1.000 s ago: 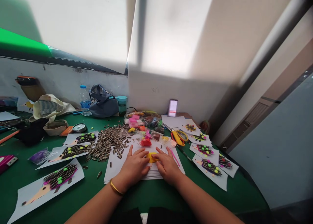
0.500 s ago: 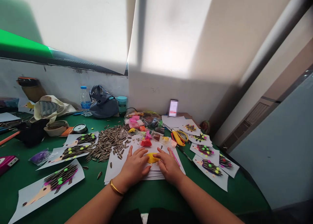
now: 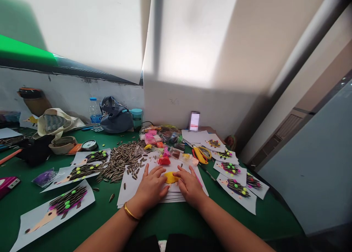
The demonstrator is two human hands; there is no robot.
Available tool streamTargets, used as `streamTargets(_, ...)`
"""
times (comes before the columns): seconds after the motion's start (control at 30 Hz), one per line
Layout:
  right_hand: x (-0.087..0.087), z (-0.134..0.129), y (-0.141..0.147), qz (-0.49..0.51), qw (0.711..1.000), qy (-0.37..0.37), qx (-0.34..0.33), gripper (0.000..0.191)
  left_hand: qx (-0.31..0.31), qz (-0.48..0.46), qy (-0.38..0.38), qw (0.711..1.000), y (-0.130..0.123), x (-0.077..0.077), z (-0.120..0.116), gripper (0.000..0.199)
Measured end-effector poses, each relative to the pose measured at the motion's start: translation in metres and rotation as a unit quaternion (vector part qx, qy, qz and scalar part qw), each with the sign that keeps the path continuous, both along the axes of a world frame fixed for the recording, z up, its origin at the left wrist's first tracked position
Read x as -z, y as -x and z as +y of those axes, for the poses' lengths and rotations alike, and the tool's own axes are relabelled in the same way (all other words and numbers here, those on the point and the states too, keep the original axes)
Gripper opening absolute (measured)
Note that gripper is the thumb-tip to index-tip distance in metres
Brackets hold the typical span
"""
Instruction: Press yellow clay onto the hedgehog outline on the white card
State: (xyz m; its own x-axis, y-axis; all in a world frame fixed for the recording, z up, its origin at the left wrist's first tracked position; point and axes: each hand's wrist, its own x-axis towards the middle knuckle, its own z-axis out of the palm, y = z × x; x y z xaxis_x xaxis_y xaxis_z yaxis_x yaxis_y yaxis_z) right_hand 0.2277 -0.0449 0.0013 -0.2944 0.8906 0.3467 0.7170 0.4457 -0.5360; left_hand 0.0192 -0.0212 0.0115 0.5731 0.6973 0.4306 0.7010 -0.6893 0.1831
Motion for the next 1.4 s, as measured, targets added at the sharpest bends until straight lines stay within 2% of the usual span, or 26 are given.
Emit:
streamTargets(0.13,0.0,0.0,0.001,-0.009,1.0,0.013,0.002,0.028,0.004,-0.017,0.001,1.0,0.0,-0.001,0.0,0.029)
streamTargets(0.3,0.001,0.001,0.002,-0.006,1.0,0.02,0.001,0.028,0.079,0.02,0.029,0.996,0.0,-0.003,-0.001,0.04)
streamTargets(0.37,0.001,0.001,0.001,0.004,1.0,0.014,0.004,0.028,0.086,0.03,0.031,0.995,0.0,-0.003,-0.002,0.04)
streamTargets(0.6,-0.002,0.0,-0.002,-0.007,1.0,-0.013,-0.002,0.025,0.089,0.031,0.039,0.995,-0.001,-0.003,-0.004,0.046)
streamTargets(0.8,-0.003,-0.002,-0.002,-0.006,1.0,-0.024,-0.002,0.025,0.089,0.035,0.032,0.995,0.0,-0.001,-0.002,0.043)
streamTargets(1.13,-0.002,0.0,-0.001,-0.018,1.0,-0.011,0.018,0.027,0.087,0.021,0.074,0.993,-0.002,-0.002,-0.004,0.04)
streamTargets(1.3,0.0,0.002,-0.001,-0.026,0.999,0.002,0.019,0.027,0.085,-0.009,0.093,0.992,-0.001,0.001,-0.002,0.049)
streamTargets(1.4,0.001,0.001,-0.002,-0.018,1.0,0.0,0.02,0.029,0.05,-0.051,0.112,0.991,0.001,0.008,0.006,0.045)
